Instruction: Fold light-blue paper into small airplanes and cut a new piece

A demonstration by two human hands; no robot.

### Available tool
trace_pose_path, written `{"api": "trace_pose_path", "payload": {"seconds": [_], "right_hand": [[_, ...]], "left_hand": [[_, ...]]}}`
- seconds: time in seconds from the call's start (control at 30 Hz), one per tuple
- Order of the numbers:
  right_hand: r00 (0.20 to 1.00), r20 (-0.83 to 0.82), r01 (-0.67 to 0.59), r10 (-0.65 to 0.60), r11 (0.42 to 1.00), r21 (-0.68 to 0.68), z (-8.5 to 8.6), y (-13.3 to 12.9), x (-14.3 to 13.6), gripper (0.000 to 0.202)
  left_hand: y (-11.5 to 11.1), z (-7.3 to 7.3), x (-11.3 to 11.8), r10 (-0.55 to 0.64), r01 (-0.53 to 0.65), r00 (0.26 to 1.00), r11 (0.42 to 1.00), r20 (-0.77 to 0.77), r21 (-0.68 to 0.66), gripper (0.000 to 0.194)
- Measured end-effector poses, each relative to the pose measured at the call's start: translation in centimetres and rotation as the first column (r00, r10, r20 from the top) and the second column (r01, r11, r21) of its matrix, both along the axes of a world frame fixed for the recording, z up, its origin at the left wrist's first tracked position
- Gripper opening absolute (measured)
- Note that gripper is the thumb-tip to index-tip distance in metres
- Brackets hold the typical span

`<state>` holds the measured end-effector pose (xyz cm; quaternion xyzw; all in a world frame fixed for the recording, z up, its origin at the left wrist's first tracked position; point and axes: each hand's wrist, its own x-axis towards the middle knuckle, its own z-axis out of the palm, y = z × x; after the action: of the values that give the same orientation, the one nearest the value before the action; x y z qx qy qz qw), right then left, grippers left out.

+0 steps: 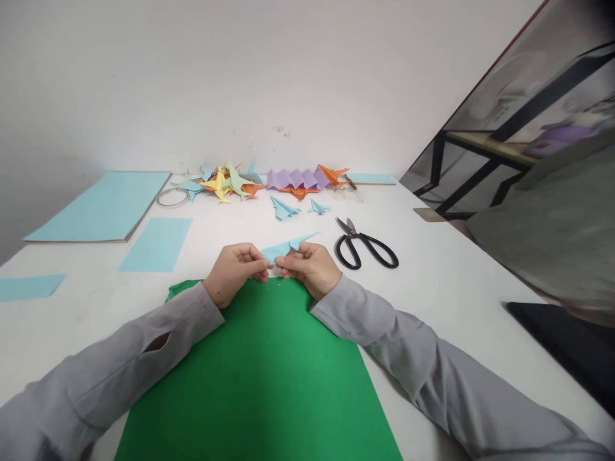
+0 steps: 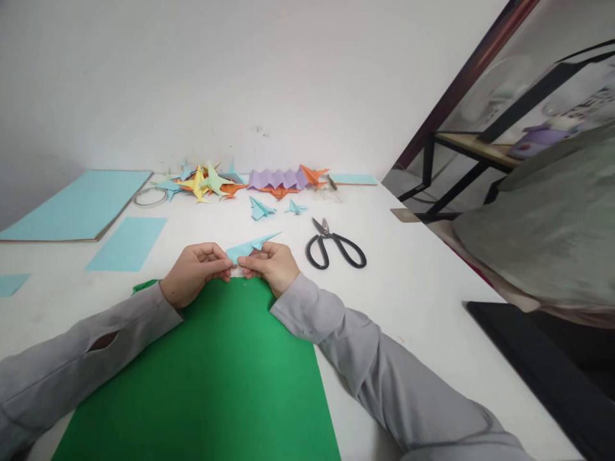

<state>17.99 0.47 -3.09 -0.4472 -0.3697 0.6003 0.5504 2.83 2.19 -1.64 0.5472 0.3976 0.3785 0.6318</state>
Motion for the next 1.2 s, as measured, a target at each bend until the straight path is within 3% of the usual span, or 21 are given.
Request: {"api": "trace_pose_path", "payload": {"seconds": [0.3,0.87,1.2], "right_hand": [[0.993,0.112,-0.044,0.035,0.996,0.08,-0.67,0.03,0.13,0.032],[0.995,0.095,-0.024,0.024,1.0,0.0,-0.07,0.14,-0.03,0.027],[0.991,0.132,-0.012,0.008,0.999,0.03,-0.5,0.08,0.04,0.027]], "left_hand": [[-0.12,-0.04,-0.01,0.018,-0.015,0.999,0.997,-0.032,0.076,0.014],[-0.24,0.0,0.1,0.03,-0.023,0.998,0.993,-0.061,0.115,0.014],[-0.06,-0.37,0.14,0.055,-0.06,0.998,0.993,0.043,0.103,0.032]]}}
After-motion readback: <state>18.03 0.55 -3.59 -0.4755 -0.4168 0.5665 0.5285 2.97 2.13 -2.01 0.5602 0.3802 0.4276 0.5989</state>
